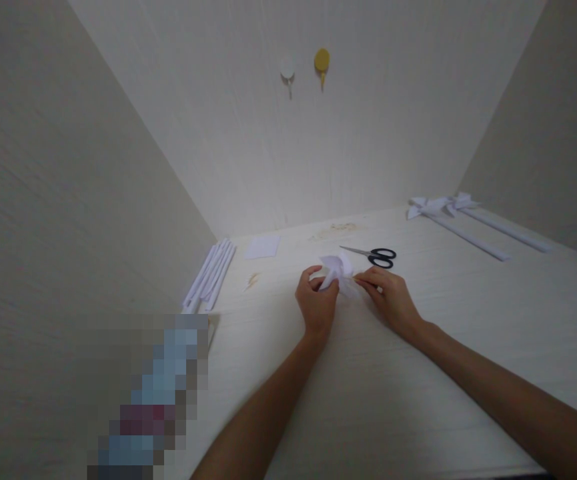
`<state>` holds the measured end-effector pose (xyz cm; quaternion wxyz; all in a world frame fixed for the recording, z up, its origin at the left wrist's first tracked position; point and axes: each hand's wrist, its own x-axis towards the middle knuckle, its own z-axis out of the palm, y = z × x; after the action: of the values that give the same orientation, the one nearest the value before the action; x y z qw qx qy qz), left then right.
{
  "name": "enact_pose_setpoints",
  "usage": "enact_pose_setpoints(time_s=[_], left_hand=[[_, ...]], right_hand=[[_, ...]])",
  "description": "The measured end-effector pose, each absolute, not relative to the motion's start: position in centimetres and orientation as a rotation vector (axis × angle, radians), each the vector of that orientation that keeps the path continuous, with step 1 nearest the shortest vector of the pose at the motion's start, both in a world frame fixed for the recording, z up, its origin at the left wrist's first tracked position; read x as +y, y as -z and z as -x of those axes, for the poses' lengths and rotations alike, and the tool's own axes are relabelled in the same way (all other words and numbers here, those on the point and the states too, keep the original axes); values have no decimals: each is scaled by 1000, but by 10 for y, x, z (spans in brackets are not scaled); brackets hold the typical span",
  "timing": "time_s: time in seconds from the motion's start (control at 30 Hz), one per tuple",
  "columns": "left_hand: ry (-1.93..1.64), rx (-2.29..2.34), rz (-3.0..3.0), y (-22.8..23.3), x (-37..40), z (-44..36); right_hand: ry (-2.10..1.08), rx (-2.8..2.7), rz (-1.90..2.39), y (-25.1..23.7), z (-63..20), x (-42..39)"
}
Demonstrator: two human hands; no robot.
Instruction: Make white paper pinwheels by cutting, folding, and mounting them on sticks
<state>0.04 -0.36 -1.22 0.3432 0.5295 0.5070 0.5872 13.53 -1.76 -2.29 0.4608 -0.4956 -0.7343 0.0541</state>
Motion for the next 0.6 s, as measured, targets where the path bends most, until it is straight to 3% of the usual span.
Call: enact_pose_setpoints(time_s=[0.6], left_hand=[[-1550, 1274, -1453, 16, -4, -1]], right_hand=[[-109, -1835, 1214, 22, -134, -19]])
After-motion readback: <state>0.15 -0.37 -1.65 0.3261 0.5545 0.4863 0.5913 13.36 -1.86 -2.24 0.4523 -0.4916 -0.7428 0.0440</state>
